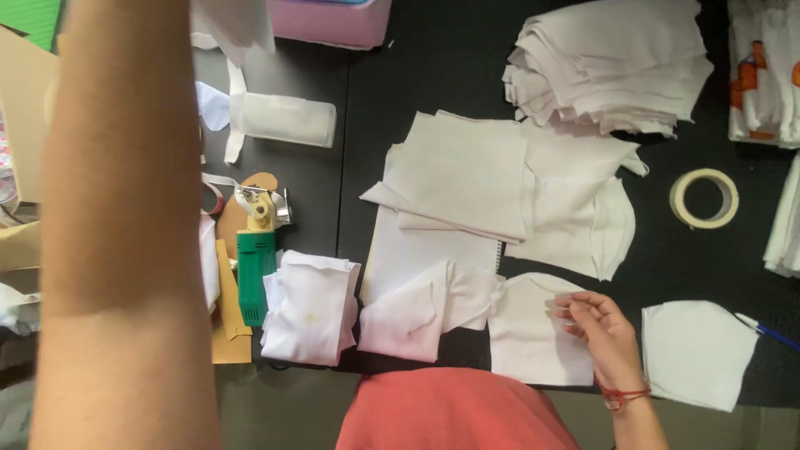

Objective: The person folds white fabric pieces on a table, stacks them, and places some into a red shopping bag. They also retrieve and use cardboard templates to align fabric pieces before folding.

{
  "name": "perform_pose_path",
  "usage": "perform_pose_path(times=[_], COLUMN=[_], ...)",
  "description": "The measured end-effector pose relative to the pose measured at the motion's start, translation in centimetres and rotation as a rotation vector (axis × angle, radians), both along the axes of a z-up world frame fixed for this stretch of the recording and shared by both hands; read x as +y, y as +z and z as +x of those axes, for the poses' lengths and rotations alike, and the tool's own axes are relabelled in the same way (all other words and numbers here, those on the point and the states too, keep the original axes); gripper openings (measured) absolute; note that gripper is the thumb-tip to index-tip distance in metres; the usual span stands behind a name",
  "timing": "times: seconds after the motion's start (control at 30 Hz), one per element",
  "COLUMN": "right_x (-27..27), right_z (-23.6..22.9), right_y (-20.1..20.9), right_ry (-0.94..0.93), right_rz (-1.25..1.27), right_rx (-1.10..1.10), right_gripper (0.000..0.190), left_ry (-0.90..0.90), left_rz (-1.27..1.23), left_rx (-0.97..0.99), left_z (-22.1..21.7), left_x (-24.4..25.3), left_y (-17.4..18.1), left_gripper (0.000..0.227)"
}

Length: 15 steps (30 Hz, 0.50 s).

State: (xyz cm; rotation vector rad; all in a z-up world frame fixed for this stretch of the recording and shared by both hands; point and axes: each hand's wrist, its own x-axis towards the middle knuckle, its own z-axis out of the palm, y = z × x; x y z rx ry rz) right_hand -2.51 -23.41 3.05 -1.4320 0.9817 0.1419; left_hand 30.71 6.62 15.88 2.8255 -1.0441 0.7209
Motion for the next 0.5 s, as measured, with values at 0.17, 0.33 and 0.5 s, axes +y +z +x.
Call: perform_pose_path(times=[0.17, 0.33, 0.5], right_x=[0.5, 0.2, -1.3], right_z=[-1.4, -2.9, -4.1], right_y=[1.9, 2.4, -0.1], right_ry=[0.033, 0.059, 0.157], right_rz=[-0.078, -0.168, -0.414], right_rx=[0.009, 0.067, -0.014], right_gripper=[0.015, 0.016, 0.026], left_ry=[-0.012, 0.047, 0.338], left_rz=[-0.261, -0.348, -0.301], left_rx=[0.076, 0.522, 0.71], left_z=[-4.6, -18.4, -27.6], left_x=[-2.0, -4.1, -1.7], left_y=[-3.3, -9.2, -15.5], left_gripper=[0.035, 0.017, 0.056])
